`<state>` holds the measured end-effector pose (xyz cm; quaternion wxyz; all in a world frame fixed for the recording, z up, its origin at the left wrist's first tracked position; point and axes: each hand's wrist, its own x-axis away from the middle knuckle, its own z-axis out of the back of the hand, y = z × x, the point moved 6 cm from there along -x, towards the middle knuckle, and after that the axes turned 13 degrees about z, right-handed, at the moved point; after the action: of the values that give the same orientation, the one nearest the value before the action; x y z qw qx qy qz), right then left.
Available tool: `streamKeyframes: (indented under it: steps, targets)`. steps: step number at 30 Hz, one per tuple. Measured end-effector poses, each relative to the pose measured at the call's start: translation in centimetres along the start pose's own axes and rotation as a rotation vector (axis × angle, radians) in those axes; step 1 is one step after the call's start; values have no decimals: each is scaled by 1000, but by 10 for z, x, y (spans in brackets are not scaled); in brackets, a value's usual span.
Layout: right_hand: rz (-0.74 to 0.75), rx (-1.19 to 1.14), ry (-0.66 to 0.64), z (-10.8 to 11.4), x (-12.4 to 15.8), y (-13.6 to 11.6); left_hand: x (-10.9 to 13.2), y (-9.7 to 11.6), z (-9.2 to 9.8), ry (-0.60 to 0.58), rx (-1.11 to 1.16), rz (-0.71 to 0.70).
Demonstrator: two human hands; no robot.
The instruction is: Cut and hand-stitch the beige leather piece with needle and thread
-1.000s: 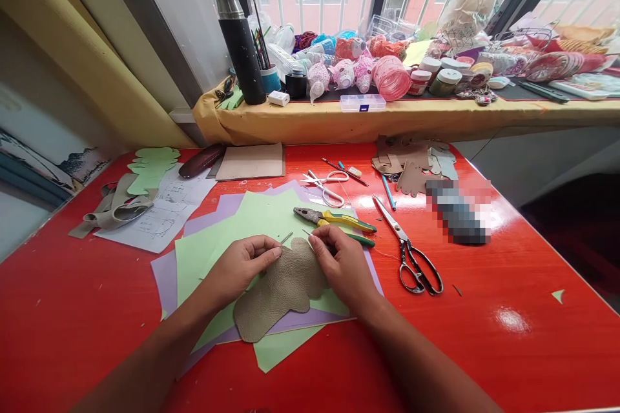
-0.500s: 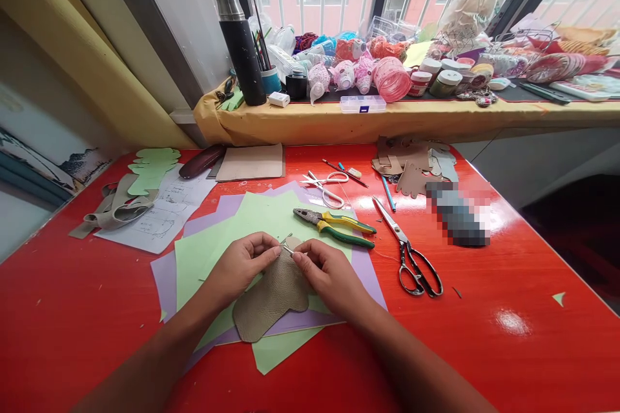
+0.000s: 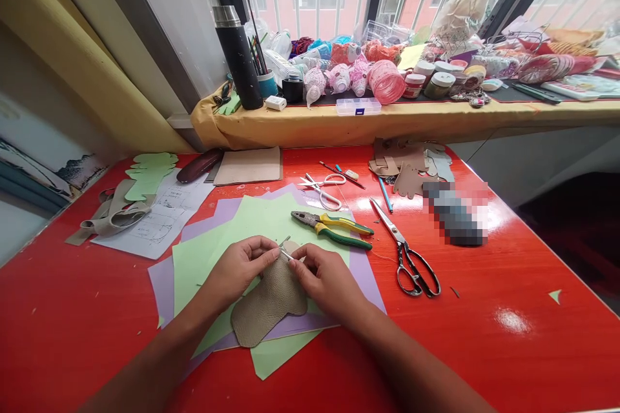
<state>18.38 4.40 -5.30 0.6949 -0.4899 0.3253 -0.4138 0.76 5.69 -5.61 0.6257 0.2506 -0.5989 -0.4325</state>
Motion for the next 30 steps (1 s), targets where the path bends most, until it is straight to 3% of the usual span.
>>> streamKeyframes:
  steps: [30]
  targets:
    - [3,179,24,0,-5,-7,-3,0,4,33,13,-56]
